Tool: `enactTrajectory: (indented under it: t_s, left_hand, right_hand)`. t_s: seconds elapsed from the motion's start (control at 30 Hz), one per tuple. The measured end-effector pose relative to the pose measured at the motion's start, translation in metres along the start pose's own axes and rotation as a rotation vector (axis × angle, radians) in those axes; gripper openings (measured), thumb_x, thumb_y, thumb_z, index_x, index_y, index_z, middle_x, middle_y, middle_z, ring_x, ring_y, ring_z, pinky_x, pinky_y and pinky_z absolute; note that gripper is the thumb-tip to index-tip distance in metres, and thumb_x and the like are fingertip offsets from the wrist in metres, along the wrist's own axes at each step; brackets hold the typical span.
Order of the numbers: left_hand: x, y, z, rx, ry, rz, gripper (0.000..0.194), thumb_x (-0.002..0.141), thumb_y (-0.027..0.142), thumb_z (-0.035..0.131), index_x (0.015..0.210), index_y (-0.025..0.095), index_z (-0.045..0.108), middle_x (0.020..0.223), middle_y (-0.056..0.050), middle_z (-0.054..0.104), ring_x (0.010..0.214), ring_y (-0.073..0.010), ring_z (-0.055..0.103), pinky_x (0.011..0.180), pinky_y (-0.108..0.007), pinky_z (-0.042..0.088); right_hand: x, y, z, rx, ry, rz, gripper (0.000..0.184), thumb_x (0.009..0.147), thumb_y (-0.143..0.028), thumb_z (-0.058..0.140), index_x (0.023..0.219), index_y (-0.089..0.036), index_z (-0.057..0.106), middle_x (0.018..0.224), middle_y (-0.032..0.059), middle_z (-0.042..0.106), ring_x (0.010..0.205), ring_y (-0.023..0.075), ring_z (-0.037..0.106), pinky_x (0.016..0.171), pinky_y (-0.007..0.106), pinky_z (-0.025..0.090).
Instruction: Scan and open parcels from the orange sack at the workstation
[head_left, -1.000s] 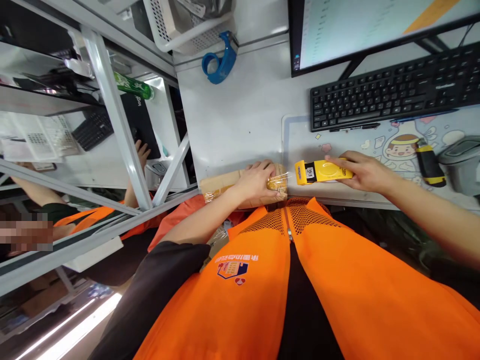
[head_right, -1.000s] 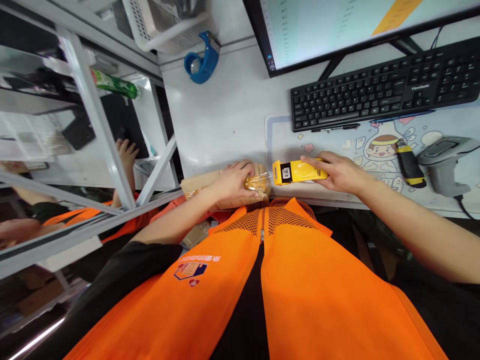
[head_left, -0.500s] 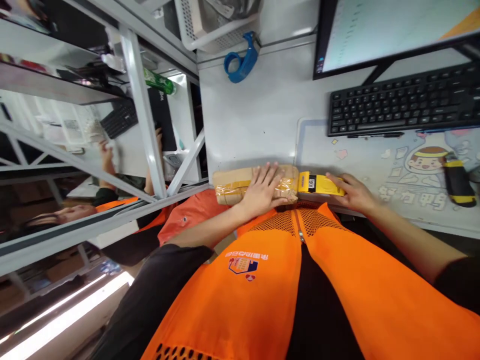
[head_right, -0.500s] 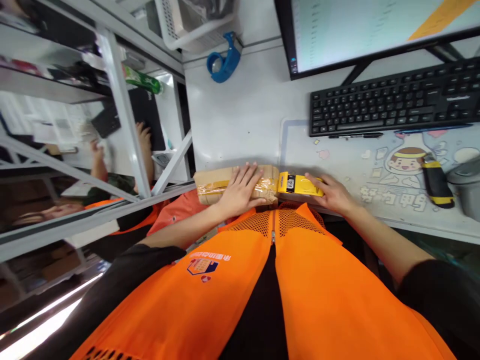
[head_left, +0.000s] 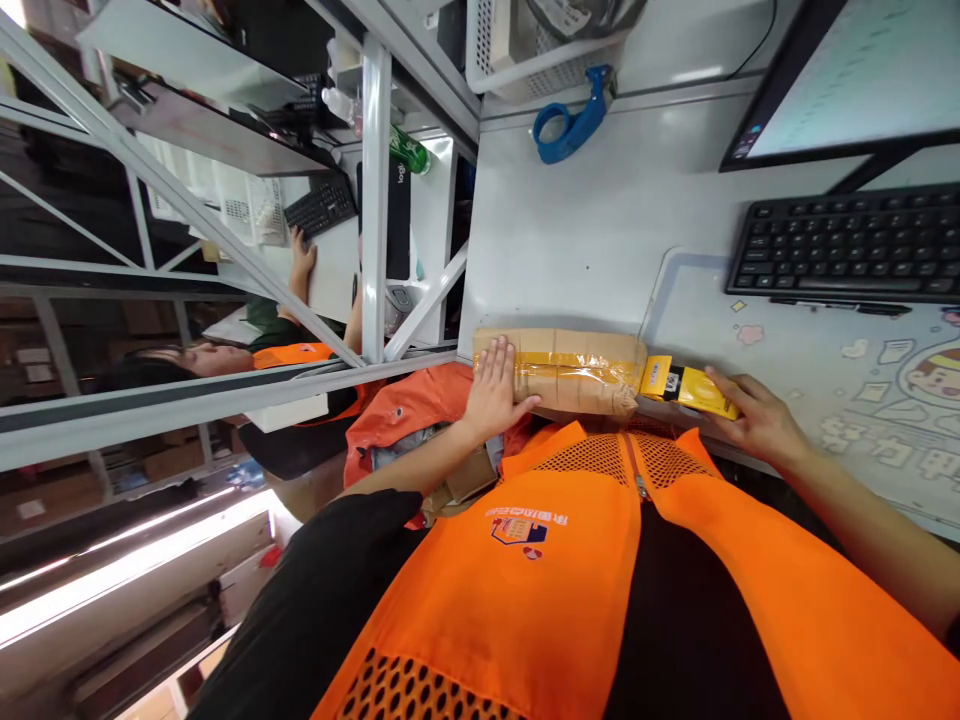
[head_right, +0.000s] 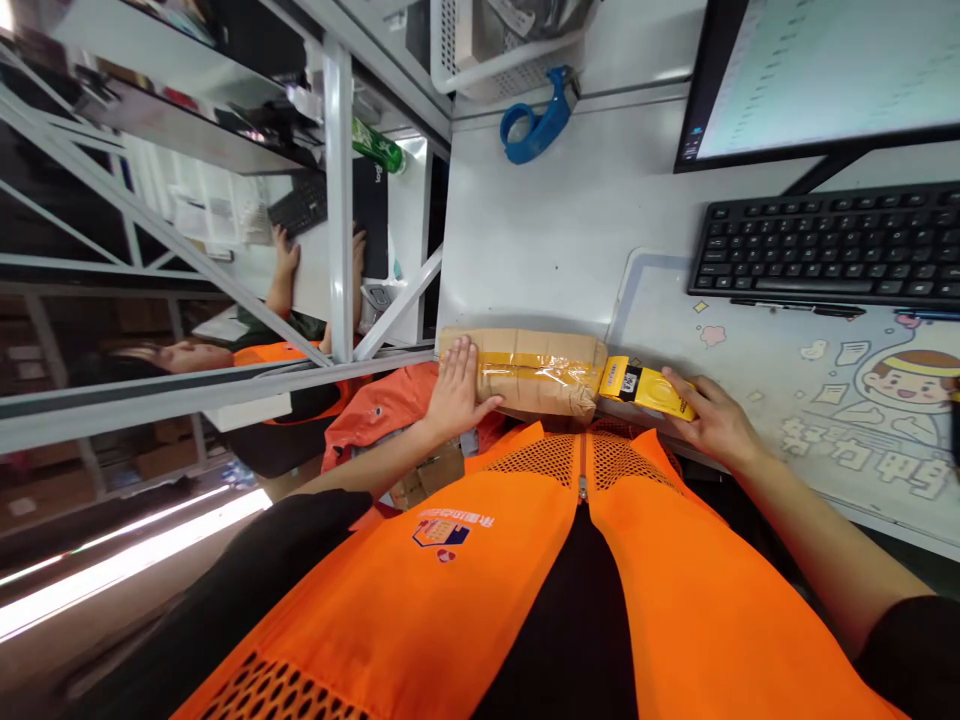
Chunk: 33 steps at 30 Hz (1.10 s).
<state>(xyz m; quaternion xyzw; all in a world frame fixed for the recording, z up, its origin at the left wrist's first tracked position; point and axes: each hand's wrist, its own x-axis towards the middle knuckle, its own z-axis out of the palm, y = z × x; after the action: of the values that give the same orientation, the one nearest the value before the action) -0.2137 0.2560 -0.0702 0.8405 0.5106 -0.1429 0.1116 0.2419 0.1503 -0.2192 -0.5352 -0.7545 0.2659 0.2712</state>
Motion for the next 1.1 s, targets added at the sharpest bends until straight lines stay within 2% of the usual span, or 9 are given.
enactTrajectory:
  t_s: [0.13,0.23,0.33,0.43,0.53,0.8,0.87,0.97,1.1]
  left_hand:
    - [0.011,0.053,0.021,-0.079,0.008,0.14,0.107,0.101,0.073,0.046,0.171,0.001,0.005,0.177,-0.027,0.008,0.166,-0.0345,-0.004,0.137,-0.058,0.009]
    - [0.017,0.067,0.033,-0.104,0.018,0.224,0.098,0.104,0.067,0.046,0.17,0.002,0.015,0.176,-0.025,0.013,0.166,-0.0319,-0.002,0.138,-0.055,0.011]
    - [0.023,0.06,0.038,-0.104,-0.037,0.275,0.084,0.105,0.055,0.048,0.169,0.004,0.025,0.176,-0.023,0.017,0.166,-0.0302,0.001,0.138,-0.054,0.013]
    - [0.031,0.052,0.038,-0.076,-0.09,0.267,0.07,0.104,0.028,0.043,0.168,0.004,0.029,0.176,-0.02,0.02,0.166,-0.0278,0.006,0.138,-0.053,0.014]
    - [0.038,0.045,0.036,-0.086,-0.087,0.293,0.071,0.096,0.013,0.04,0.167,0.007,0.034,0.174,-0.018,0.028,0.166,-0.0246,0.013,0.138,-0.051,0.017]
    - [0.02,0.016,0.002,-0.176,-0.09,0.569,0.046,0.108,0.041,0.054,0.149,0.021,0.061,0.153,-0.013,0.062,0.154,-0.0238,0.048,0.131,-0.046,0.039]
    - [0.019,0.026,-0.01,-0.148,-0.082,0.594,0.053,0.109,0.045,0.054,0.155,0.019,0.055,0.158,-0.015,0.058,0.157,-0.0248,0.042,0.132,-0.046,0.036]
    - [0.032,0.053,-0.015,-0.089,-0.053,0.568,0.081,0.101,0.051,0.066,0.167,0.015,0.036,0.174,-0.019,0.032,0.166,-0.034,0.015,0.135,-0.055,0.022]
    - [0.06,0.08,0.004,-0.031,-0.076,0.466,0.092,0.091,0.026,0.067,0.171,0.011,0.022,0.179,-0.019,0.01,0.166,-0.0399,-0.007,0.135,-0.064,0.006]
  right_hand:
    - [0.002,-0.004,-0.004,0.011,-0.005,-0.015,0.078,0.1,-0.037,0.058,0.172,-0.036,0.026,0.119,0.016,0.064,0.1,0.0379,0.07,0.084,0.05,0.064]
    - [0.003,-0.005,-0.005,0.014,0.007,-0.008,0.077,0.101,-0.036,0.058,0.171,-0.033,0.029,0.118,0.0162,0.064,0.096,0.0358,0.07,0.083,0.048,0.064]
    - [0.004,-0.005,-0.004,0.0,0.009,0.0,0.073,0.101,-0.038,0.059,0.169,-0.032,0.033,0.119,0.0159,0.065,0.095,0.0351,0.07,0.083,0.047,0.064]
    - [0.006,-0.005,-0.003,-0.019,0.012,0.007,0.072,0.101,-0.041,0.059,0.168,-0.03,0.035,0.117,0.0146,0.064,0.094,0.0335,0.071,0.079,0.045,0.065]
    - [0.009,-0.006,-0.005,-0.006,0.02,0.009,0.071,0.102,-0.041,0.058,0.169,-0.031,0.034,0.115,0.0142,0.064,0.094,0.0339,0.071,0.079,0.045,0.065]
    - [0.006,-0.005,0.001,0.051,0.028,0.01,0.069,0.103,-0.042,0.059,0.167,-0.029,0.038,0.119,0.0139,0.064,0.098,0.0313,0.07,0.084,0.045,0.064]
    - [0.004,-0.006,0.004,0.067,0.041,0.013,0.067,0.103,-0.042,0.059,0.166,-0.026,0.041,0.12,0.0139,0.064,0.099,0.0303,0.069,0.085,0.044,0.063]
    - [0.004,-0.01,0.006,0.091,0.032,0.046,0.066,0.102,-0.043,0.059,0.164,-0.026,0.044,0.12,0.0138,0.065,0.102,0.03,0.069,0.087,0.045,0.063]
    - [0.005,-0.019,0.007,0.107,0.04,0.142,0.063,0.101,-0.049,0.058,0.16,-0.027,0.051,0.117,0.0127,0.066,0.101,0.0298,0.069,0.089,0.045,0.063]
